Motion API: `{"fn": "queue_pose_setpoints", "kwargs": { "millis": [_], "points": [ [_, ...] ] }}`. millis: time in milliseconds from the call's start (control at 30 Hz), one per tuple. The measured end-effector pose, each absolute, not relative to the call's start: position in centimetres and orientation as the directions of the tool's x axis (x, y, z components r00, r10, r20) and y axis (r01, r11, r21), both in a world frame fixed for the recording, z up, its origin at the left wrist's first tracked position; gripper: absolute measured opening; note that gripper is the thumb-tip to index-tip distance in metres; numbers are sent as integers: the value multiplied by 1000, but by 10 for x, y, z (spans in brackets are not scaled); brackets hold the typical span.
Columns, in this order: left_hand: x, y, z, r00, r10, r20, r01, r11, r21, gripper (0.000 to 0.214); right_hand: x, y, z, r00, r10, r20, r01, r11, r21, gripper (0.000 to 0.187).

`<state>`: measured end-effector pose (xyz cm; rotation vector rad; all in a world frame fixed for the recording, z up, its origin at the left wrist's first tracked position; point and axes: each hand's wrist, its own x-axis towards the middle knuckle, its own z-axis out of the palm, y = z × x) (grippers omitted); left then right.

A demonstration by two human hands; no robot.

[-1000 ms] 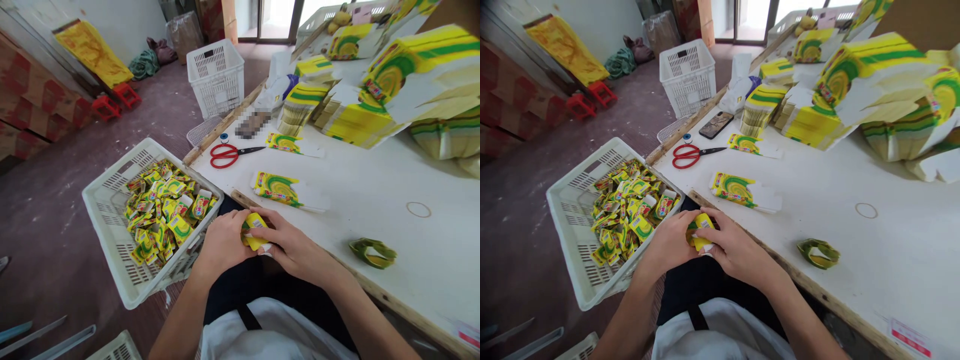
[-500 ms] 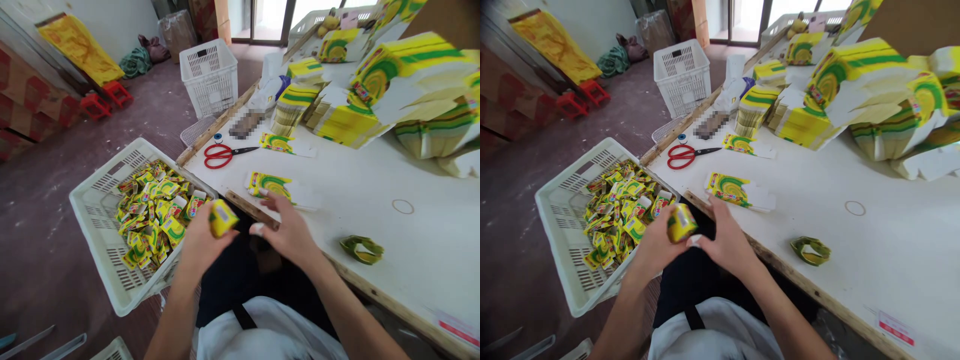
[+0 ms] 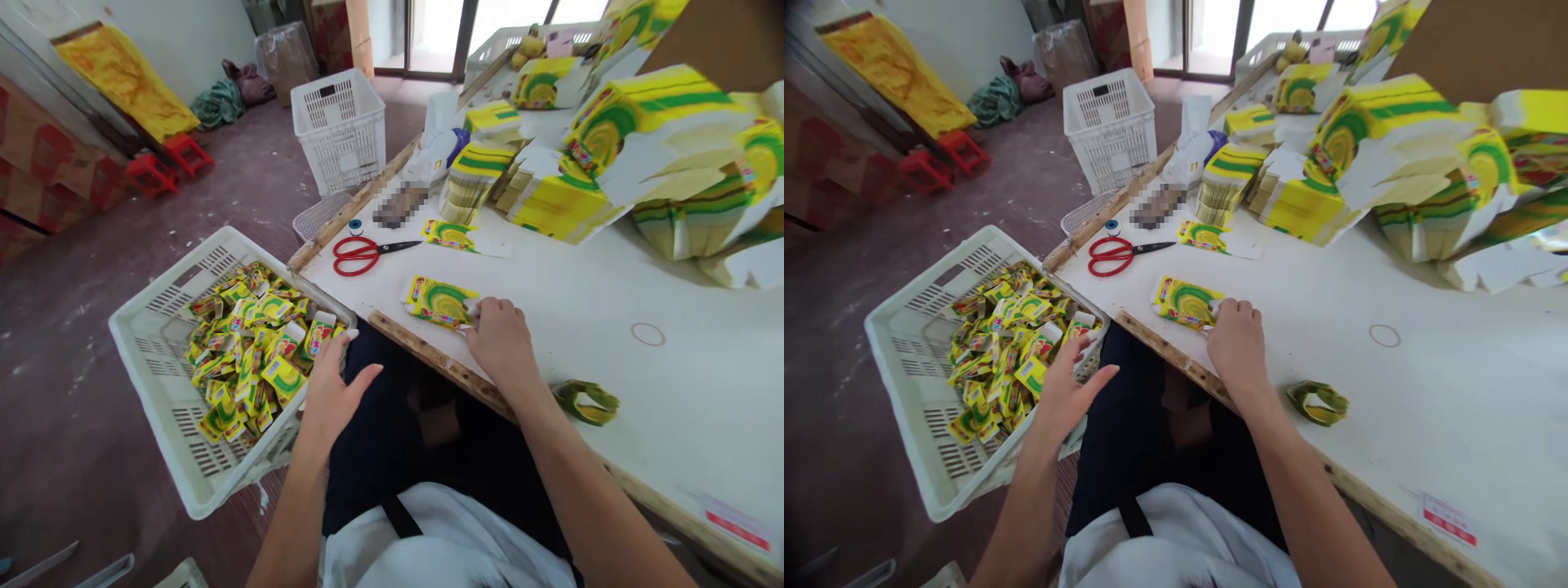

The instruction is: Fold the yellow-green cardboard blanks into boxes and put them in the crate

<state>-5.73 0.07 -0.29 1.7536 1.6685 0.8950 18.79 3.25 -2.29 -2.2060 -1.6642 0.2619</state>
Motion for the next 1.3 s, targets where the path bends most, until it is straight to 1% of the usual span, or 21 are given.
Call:
{"fn": "queue_pose_setpoints", "kwargs": {
  "millis": [67, 133, 167, 233, 300, 367, 433, 500, 600, 667, 767, 833, 900, 933, 1000, 1067, 1100, 1167, 1200, 1267, 1300],
  "points": [
    [-45, -4, -2, 74, 997, 26, 525, -62, 849, 47, 189, 32, -20, 297, 953, 63, 878, -247, -410, 20],
    [-37, -8, -2, 144, 987, -69, 407, 5, 914, 46, 191, 30, -14, 309, 950, 46, 864, -260, -431, 22],
    [-33, -9, -2, 175, 977, -120, 346, 53, 937, 47, 191, 28, -10, 313, 949, 42, 845, -258, -469, 22],
    [-25, -12, -3, 229, 952, -202, 204, 156, 966, 54, 188, 20, 0, 289, 955, 60, 768, -194, -610, 22],
    [-17, -12, -3, 250, 947, -199, 5, 205, 979, 65, 179, 9, 10, 181, 979, 97, 643, -43, -764, 20],
    [-8, -11, 1, 207, 968, -144, -225, 190, 956, 67, 162, -5, 19, -18, 994, 108, 525, 101, -845, 16],
    [0, -9, 9, 80, 992, -96, -392, 120, 912, 58, 143, -18, 25, -163, 984, 69, 406, 131, -904, 16],
    [7, -6, 20, -94, 992, -83, -461, 30, 887, 50, 126, -30, 28, -186, 981, 62, 271, 111, -956, 17],
    [13, -2, 29, -310, 948, -66, -468, -92, 879, 48, 111, -41, 28, -133, 988, 82, 104, 96, -990, 22],
    [14, -2, 26, -362, 931, -48, -445, -127, 886, 54, 109, -43, 26, -147, 986, 76, 43, 84, -996, 26],
    [12, -7, 12, -326, 945, -6, -318, -104, 942, 60, 114, -38, 20, -168, 986, 11, -6, 10, -1000, 26],
    [9, -12, 4, -233, 973, -2, -222, -51, 974, 58, 121, -33, 17, -107, 994, -27, -32, -30, -999, 27],
    [6, -16, -2, -150, 989, -10, -186, -18, 982, 55, 128, -29, 14, -42, 999, -28, -19, -29, -999, 21],
    [4, -16, -3, -144, 990, -10, -189, -17, 982, 53, 130, -28, 14, -23, 1000, -21, 2, -20, -1000, 16],
    [1, -16, -6, -206, 978, -5, -181, -33, 983, 44, 134, -27, 13, -12, 1000, -8, 62, -7, -998, 7],
    [-3, -14, -8, -283, 959, 3, -129, -41, 991, 32, 137, -27, 13, -6, 1000, 21, 115, 21, -993, 8],
    [-6, -13, -7, -291, 957, 7, -97, -37, 995, 29, 140, -27, 14, 2, 999, 50, 148, 49, -988, 9],
    [-14, -11, -3, -265, 964, 30, -64, -49, 997, 31, 149, -25, 16, 37, 986, 163, 246, 149, -958, 14],
    [-18, -10, 1, -253, 965, 68, -59, -85, 995, 35, 154, -24, 18, 57, 970, 237, 317, 207, -925, 18],
    [-27, -10, 14, -263, 944, 201, -11, -211, 977, 43, 164, -21, 24, 62, 924, 377, 487, 302, -820, 24],
    [-31, -10, 22, -258, 924, 283, 57, -278, 959, 48, 167, -20, 26, 33, 902, 431, 560, 341, -755, 26]
  ]
}}
